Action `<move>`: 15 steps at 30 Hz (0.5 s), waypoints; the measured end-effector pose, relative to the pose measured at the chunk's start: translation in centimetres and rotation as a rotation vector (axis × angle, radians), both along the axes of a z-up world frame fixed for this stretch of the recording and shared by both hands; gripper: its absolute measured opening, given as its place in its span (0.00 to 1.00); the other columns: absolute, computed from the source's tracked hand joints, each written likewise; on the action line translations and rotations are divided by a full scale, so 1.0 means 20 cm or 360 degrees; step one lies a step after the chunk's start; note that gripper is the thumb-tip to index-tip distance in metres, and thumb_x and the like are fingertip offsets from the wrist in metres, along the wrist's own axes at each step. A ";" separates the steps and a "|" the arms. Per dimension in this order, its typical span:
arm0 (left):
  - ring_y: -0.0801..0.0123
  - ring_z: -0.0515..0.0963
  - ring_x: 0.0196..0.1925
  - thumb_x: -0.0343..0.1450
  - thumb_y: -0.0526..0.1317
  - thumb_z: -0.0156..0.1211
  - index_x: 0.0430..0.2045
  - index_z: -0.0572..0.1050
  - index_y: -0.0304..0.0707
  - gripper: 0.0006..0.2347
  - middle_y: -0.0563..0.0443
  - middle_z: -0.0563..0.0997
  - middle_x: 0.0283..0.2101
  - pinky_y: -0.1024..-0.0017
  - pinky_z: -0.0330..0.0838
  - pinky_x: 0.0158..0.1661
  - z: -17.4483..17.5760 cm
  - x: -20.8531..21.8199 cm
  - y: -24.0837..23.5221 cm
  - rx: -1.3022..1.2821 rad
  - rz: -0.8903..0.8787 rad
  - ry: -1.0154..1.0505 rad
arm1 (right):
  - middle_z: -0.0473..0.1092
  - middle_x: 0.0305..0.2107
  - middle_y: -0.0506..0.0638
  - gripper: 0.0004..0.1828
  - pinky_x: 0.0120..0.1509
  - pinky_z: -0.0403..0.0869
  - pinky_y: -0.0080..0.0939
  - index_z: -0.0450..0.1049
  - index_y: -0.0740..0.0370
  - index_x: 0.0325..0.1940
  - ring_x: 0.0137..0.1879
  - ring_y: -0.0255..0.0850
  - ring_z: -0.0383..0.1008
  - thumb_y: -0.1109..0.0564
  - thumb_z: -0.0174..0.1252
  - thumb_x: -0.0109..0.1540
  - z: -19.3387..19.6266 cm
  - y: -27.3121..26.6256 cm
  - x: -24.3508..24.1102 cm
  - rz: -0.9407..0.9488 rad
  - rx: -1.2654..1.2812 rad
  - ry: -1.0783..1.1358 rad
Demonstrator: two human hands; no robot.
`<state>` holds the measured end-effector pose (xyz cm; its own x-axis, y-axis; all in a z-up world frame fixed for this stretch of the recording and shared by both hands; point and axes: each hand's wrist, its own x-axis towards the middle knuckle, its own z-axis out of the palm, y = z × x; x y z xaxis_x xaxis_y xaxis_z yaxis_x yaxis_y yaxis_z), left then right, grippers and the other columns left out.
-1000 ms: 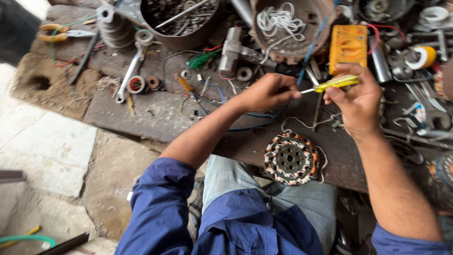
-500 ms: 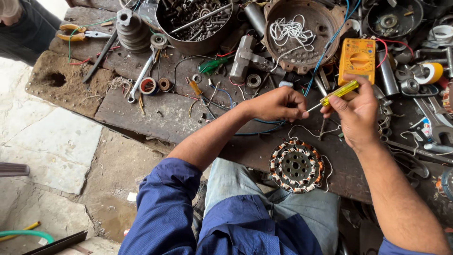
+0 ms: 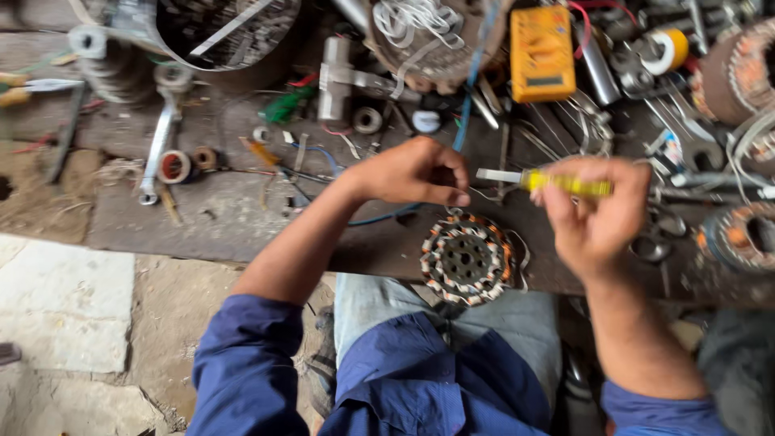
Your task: The person uses a screwdriver to adjust and secure copper windings on a circular stator core. They repeatedly probe the slots and manipulate the wires to ensure proper seating.
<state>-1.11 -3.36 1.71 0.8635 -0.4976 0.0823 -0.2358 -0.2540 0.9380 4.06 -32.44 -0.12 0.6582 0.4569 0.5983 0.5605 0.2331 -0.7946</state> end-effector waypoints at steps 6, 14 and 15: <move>0.62 0.81 0.41 0.68 0.49 0.70 0.36 0.81 0.38 0.13 0.48 0.82 0.37 0.64 0.74 0.41 0.15 -0.20 -0.19 0.0582 0.0417 -0.0382 | 0.72 0.41 0.61 0.18 0.45 0.77 0.36 0.55 0.61 0.49 0.38 0.38 0.77 0.65 0.60 0.67 -0.15 -0.21 -0.31 -0.0240 -0.0060 0.0288; 0.38 0.66 0.68 0.56 0.67 0.69 0.63 0.65 0.33 0.46 0.33 0.66 0.66 0.48 0.61 0.65 -0.02 -0.63 -0.50 0.0855 0.1093 -0.0680 | 0.73 0.47 0.56 0.18 0.59 0.74 0.37 0.67 0.66 0.60 0.52 0.38 0.75 0.68 0.59 0.67 -0.14 -0.24 -0.38 -0.0442 -0.0257 0.0549; 0.37 0.65 0.69 0.55 0.68 0.69 0.65 0.64 0.32 0.48 0.31 0.65 0.67 0.47 0.60 0.66 -0.05 -0.66 -0.52 0.0872 0.1117 -0.0647 | 0.73 0.49 0.56 0.17 0.64 0.72 0.37 0.70 0.67 0.60 0.56 0.39 0.74 0.69 0.60 0.66 -0.11 -0.23 -0.39 -0.0435 -0.0348 0.0503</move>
<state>-14.25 -13.66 0.66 0.9350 0.0602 0.3495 -0.1439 -0.8364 0.5289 -3.78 -36.96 -2.35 0.9063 0.3344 0.2583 0.3009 -0.0815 -0.9502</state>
